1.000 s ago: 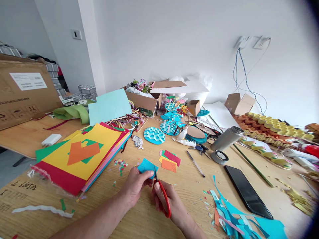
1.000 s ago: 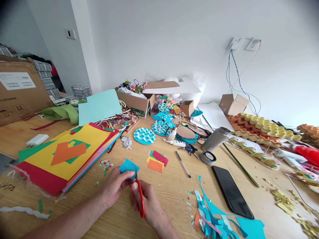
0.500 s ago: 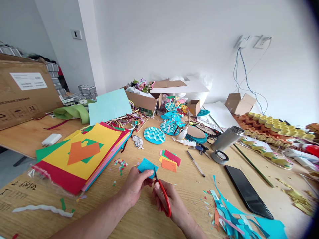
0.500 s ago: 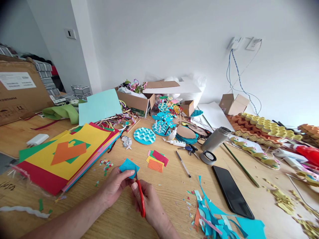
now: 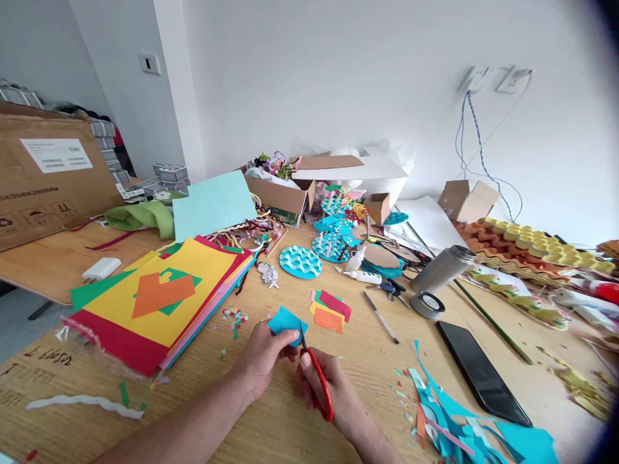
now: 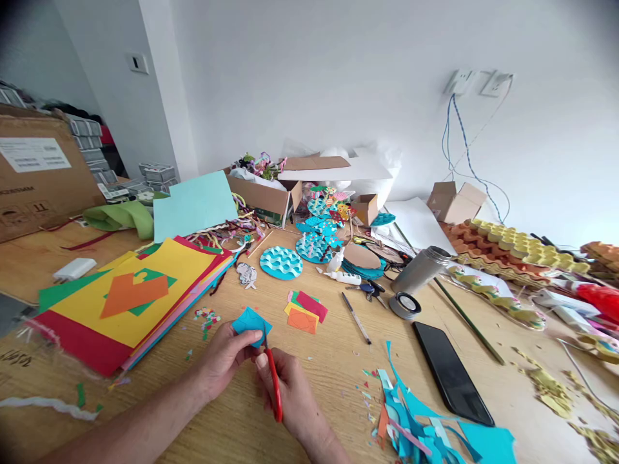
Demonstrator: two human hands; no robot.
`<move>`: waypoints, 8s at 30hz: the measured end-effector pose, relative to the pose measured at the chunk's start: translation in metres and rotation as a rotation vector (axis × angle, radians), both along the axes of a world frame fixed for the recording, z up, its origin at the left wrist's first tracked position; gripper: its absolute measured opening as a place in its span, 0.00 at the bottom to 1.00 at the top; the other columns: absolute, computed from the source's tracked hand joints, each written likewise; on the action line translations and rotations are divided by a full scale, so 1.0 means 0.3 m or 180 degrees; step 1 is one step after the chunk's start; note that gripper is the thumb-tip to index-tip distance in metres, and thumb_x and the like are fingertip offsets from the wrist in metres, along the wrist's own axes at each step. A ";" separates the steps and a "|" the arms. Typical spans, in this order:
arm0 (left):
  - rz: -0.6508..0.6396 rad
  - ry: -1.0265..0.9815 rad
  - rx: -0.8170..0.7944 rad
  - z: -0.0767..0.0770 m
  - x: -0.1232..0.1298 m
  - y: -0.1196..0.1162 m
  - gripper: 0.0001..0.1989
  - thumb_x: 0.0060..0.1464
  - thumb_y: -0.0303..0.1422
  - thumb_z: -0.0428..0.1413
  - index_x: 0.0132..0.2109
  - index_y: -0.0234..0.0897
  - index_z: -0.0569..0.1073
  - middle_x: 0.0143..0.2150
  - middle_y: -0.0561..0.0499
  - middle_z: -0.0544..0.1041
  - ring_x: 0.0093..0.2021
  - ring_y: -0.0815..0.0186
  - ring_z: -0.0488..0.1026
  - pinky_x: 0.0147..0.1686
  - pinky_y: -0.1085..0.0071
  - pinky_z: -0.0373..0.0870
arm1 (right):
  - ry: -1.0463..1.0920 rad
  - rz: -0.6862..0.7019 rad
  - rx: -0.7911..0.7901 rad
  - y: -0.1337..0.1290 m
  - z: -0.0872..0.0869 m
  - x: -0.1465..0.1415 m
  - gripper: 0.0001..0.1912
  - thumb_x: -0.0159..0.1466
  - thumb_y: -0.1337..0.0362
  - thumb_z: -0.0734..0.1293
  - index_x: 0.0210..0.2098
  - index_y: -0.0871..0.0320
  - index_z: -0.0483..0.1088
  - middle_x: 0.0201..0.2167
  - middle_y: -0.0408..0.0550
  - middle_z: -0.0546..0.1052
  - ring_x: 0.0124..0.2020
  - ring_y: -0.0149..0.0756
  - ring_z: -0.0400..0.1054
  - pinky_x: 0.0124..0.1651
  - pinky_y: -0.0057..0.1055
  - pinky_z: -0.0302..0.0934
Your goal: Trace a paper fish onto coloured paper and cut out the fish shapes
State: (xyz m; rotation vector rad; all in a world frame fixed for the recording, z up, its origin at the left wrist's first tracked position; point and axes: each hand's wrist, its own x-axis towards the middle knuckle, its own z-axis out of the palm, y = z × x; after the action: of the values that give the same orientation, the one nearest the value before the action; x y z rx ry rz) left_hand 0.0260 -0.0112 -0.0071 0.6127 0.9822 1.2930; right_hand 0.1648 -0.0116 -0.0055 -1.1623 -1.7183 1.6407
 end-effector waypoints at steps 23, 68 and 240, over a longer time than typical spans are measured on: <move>0.0014 0.0093 -0.0018 0.012 -0.002 0.002 0.12 0.39 0.37 0.63 0.23 0.35 0.69 0.20 0.54 0.70 0.23 0.70 0.66 0.25 0.73 0.62 | -0.0057 0.0009 -0.0017 0.005 -0.006 0.008 0.33 0.54 0.31 0.58 0.24 0.58 0.59 0.12 0.35 0.60 0.11 0.23 0.55 0.15 0.22 0.46; -0.0181 0.0203 0.0208 0.016 -0.005 -0.005 0.12 0.42 0.35 0.60 0.21 0.36 0.65 0.19 0.56 0.66 0.23 0.71 0.61 0.25 0.73 0.60 | -0.0023 0.0190 0.0078 0.010 0.010 0.022 0.31 0.58 0.34 0.58 0.24 0.59 0.60 0.13 0.36 0.60 0.13 0.23 0.53 0.16 0.22 0.46; -0.0373 0.0069 -0.0128 0.019 -0.019 0.000 0.12 0.39 0.36 0.63 0.30 0.31 0.77 0.25 0.51 0.74 0.27 0.69 0.67 0.31 0.72 0.63 | 0.0096 0.0195 -0.0369 0.016 -0.026 0.052 0.32 0.57 0.34 0.58 0.25 0.59 0.65 0.10 0.37 0.62 0.11 0.24 0.52 0.16 0.24 0.44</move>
State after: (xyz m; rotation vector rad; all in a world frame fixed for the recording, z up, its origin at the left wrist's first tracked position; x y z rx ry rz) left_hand 0.0203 -0.0113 -0.0015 0.6450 0.9736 1.1628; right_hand 0.1803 -0.0069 -0.0132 -1.1414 -1.6748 1.8067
